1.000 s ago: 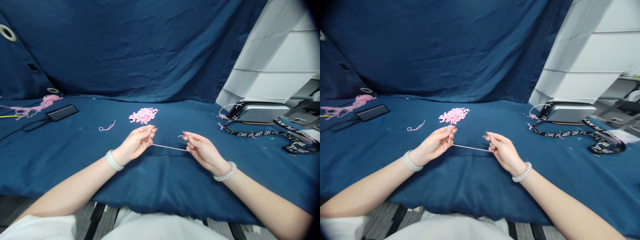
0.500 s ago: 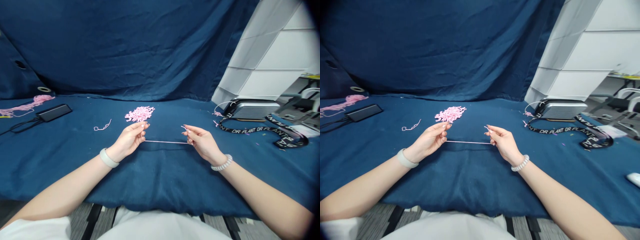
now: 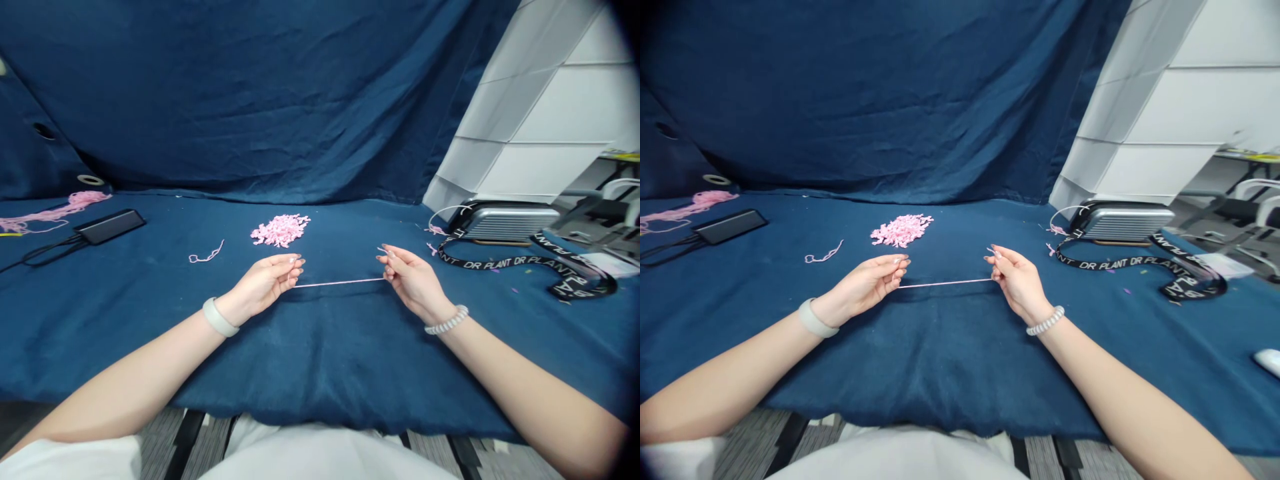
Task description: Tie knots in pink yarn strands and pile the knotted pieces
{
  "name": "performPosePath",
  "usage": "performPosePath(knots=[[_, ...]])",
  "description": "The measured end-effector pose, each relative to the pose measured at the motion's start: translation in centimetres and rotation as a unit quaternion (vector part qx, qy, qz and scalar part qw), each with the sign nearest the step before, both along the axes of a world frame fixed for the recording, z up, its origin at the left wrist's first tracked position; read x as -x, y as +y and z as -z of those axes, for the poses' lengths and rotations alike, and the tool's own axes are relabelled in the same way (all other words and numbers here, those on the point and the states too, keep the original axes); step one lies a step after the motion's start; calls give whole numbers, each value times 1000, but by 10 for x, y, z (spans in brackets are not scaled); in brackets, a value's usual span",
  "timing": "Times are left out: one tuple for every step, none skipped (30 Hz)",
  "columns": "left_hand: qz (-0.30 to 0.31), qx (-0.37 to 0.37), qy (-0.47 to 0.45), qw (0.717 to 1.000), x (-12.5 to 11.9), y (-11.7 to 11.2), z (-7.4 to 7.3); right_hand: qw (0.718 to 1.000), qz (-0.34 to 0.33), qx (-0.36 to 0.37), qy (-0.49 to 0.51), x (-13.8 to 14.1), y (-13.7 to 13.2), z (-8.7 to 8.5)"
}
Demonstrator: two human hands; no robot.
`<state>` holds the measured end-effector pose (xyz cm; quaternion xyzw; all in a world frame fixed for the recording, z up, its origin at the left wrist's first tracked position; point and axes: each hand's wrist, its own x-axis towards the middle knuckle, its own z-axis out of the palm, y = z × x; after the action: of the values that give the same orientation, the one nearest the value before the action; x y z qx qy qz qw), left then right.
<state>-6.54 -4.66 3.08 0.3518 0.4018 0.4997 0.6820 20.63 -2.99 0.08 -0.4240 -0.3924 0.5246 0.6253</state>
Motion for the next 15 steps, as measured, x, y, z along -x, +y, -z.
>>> performPosePath(knots=[[1,2,5,1000,0,1,1,1000,7,3,11,0,1,0],[2,4,7,1000,0,1,2,1000,15,6,24,0,1,-1],[1,5,8,1000,0,1,3,999,22,8,38,0,1,-2],[0,6,9,1000,-1,2,3,998,29,7,52,0,1,-3],[-1,7,8,1000,-1,2,4,997,34,4,65,0,1,-4],[-2,9,8,1000,-1,2,4,996,37,1,76,1,1,-5],[-3,11,8,1000,-1,2,3,996,37,0,85,1,1,-6],[-4,12,7,1000,-1,2,3,995,35,1,93,1,1,-6],[-3,12,6,1000,-1,1,3,994,33,3,100,1,1,-6],[-2,12,6,1000,-1,1,4,994,30,7,106,1,2,-6],[3,10,5,1000,-1,1,5,994,28,12,108,2,2,-5],[8,8,6,1000,-1,1,7,994,26,16,108,2,2,-3],[15,5,8,1000,-1,1,10,994,26,21,105,4,2,-1],[20,1,11,1000,-2,2,14,994,27,27,100,5,2,1],[23,-3,17,1000,-3,2,18,994,27,35,96,8,2,3]])
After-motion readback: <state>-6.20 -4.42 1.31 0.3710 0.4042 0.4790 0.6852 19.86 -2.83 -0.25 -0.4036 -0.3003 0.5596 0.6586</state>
